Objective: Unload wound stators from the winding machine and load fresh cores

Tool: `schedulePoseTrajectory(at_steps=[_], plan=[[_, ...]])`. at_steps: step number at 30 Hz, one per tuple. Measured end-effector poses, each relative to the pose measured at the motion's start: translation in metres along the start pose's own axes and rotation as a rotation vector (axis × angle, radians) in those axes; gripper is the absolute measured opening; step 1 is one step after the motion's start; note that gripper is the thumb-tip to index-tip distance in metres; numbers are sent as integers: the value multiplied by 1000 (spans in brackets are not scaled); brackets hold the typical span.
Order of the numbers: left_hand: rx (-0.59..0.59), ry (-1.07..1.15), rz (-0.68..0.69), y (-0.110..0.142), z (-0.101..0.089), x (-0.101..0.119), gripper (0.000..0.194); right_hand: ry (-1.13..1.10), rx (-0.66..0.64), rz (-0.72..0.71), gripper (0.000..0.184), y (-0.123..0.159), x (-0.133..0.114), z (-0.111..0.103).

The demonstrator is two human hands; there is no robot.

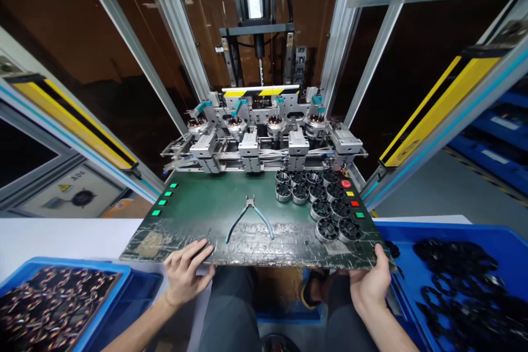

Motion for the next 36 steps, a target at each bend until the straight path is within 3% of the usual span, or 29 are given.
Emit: schedulePoseTrajectory(at_steps=[5, 11, 27, 36], plan=[[9, 6, -11, -2, -1, 1, 57, 1, 0, -2, 40, -3, 0, -3], [155, 92, -99, -5, -9, 0, 41, -31, -40, 24, 42, -4, 3, -2], [145, 105, -92, -7, -9, 1, 39, -51, -4, -10, 38, 2, 0, 0], [138, 106, -94, -8, -9, 1, 41, -46, -46, -39, 44, -4, -1, -1]])
Point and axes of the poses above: each hand's wrist, its own y-axis away from the middle knuckle, its own z-axis out of the palm, x = y × z, the point moved 10 cm from there along -y, towards the middle knuckle, and after that the axes turned 12 degrees about z, right-handed, at the moved point
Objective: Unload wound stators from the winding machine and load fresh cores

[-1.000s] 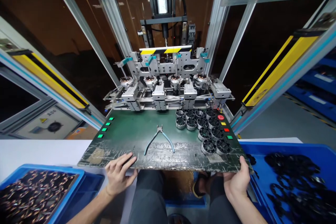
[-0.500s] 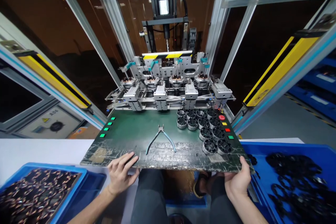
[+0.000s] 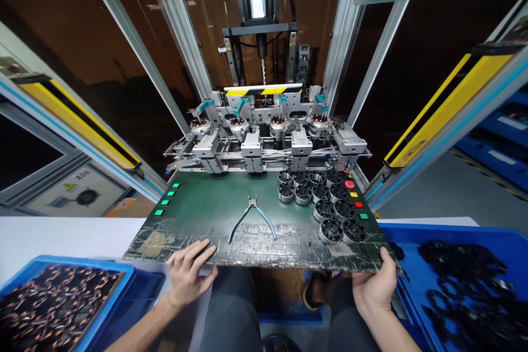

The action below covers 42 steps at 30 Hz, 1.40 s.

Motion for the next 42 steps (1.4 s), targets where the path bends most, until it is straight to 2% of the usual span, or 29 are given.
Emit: schedulePoseTrajectory(at_steps=[10, 20, 29, 42], plan=[[10, 5, -16, 1, -1, 0, 42, -35, 14, 43, 38, 0, 2, -1], [3, 12, -20, 3, 1, -2, 50, -26, -2, 32, 41, -2, 2, -1], [3, 16, -15, 1, 0, -1, 63, -32, 43, 28, 38, -1, 0, -5], [1, 15, -19, -1, 0, 0, 45, -42, 7, 40, 41, -5, 3, -4]])
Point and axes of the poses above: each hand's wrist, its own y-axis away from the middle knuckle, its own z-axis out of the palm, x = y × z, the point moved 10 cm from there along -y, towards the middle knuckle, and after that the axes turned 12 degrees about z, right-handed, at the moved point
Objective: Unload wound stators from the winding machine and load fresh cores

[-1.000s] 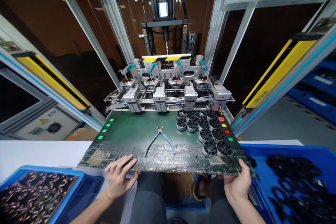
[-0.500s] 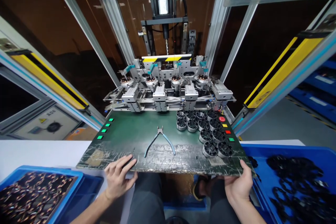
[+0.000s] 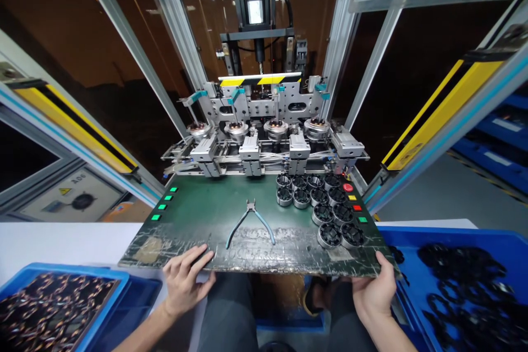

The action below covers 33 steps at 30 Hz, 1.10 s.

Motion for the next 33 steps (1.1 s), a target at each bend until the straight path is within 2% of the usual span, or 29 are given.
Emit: schedulePoseTrajectory(at_steps=[11, 27, 33], plan=[[-5, -6, 2, 0, -1, 0, 59, 21, 3, -4, 37, 3, -2, 4], [-6, -23, 10, -1, -2, 2, 49, 49, -16, -33, 40, 7, -3, 8], [-5, -18, 2, -4, -3, 2, 45, 26, 5, -10, 37, 2, -1, 3]])
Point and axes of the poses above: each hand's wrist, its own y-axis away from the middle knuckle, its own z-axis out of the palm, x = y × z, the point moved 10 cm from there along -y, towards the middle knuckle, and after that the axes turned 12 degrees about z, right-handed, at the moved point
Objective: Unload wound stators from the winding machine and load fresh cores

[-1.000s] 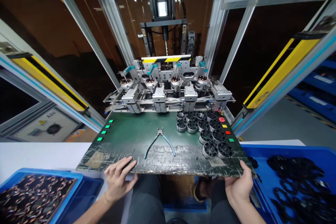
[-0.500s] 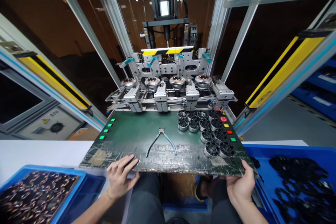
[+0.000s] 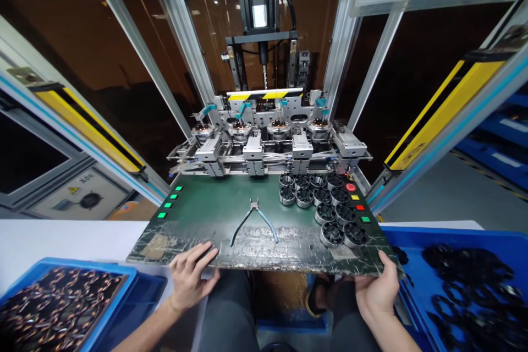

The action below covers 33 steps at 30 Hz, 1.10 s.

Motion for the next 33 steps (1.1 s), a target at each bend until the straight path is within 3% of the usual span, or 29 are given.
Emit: schedulePoseTrajectory(at_steps=[33], plan=[[6, 0, 19, 0, 1, 0, 40, -17, 10, -12, 37, 4, 0, 2]])
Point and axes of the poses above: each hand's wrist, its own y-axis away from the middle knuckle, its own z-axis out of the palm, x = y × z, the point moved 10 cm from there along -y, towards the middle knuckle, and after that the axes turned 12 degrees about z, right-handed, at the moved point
